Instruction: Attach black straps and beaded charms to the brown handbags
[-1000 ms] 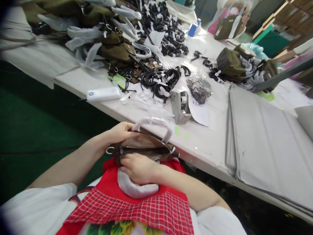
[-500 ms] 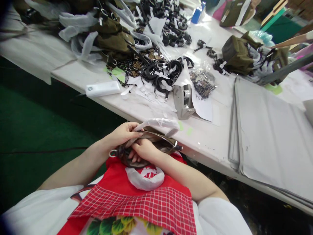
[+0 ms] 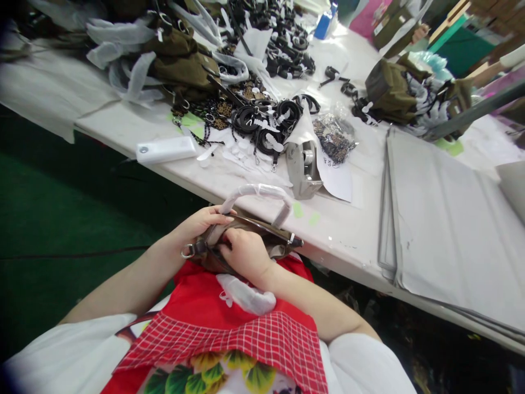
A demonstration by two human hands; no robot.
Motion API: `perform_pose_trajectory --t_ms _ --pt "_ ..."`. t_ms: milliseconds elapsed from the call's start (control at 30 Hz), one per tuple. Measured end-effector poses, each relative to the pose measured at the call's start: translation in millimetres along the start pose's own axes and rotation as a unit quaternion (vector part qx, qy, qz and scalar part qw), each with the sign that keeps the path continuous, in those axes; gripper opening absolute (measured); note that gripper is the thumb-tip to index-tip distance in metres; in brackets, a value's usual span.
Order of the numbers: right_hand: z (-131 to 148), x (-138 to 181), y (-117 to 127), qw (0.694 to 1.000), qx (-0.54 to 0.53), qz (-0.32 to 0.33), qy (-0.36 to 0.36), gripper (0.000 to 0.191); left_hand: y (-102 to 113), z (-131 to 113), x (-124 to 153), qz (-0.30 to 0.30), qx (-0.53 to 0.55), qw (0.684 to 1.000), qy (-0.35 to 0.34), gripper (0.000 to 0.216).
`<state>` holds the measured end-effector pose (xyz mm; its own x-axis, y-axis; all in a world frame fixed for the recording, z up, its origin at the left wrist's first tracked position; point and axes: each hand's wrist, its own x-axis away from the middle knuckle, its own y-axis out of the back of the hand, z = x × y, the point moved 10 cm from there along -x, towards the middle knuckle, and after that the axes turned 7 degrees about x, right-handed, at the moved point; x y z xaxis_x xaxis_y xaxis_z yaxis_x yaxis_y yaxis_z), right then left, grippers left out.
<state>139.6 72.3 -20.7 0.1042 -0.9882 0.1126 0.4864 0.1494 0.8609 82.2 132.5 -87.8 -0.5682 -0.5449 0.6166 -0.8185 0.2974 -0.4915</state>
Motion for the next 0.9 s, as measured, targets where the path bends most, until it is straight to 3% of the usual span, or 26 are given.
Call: perform_pose_trajectory --t_ms 167,267,400,467,533,600,767,900 --pt "-3.8 1.9 -1.3 0.999 -0.012 0.014 -0.03 0.014 -3.1 -8.8 0.6 0.001 -0.038 0.999 -0.036 0.038" --pt "-11.4 2.7 -9.0 0.987 -0.142 0.023 -0.064 0.013 -8.7 -19.7 6.6 -0.009 -0.075 0.994 -0.082 0.034" --pt "-21.2 6.5 -46.6 0.901 -0.395 0.107 -0.148 0.008 -28.4 -35.8 20.1 0.004 -0.21 0.964 -0.163 0.025" --pt "-24.3 9.4 -58.2 0.867 -0.444 0.124 -0.186 0.01 -38.7 -39.1 25.0 0.017 -0.287 0.94 -0.186 0.021" --pt "-25.0 10.6 -60.7 0.861 -0.451 0.125 -0.199 0.015 -44.5 -41.1 27.0 0.023 -0.329 0.923 -0.198 0.019" --pt "-23.9 11.7 -59.9 0.873 -0.425 0.137 -0.195 0.019 -47.4 -42.5 27.3 0.029 -0.341 0.918 -0.2 0.018" --pt "-13.8 3.7 -22.3 0.978 -0.18 0.079 -0.065 0.021 -48.9 -35.7 24.5 0.067 -0.298 0.943 -0.135 0.018" --pt "-13.1 0.5 1.0 0.998 0.003 0.046 -0.033 0.024 -46.7 -30.3 21.0 0.106 -0.265 0.956 -0.061 0.021"
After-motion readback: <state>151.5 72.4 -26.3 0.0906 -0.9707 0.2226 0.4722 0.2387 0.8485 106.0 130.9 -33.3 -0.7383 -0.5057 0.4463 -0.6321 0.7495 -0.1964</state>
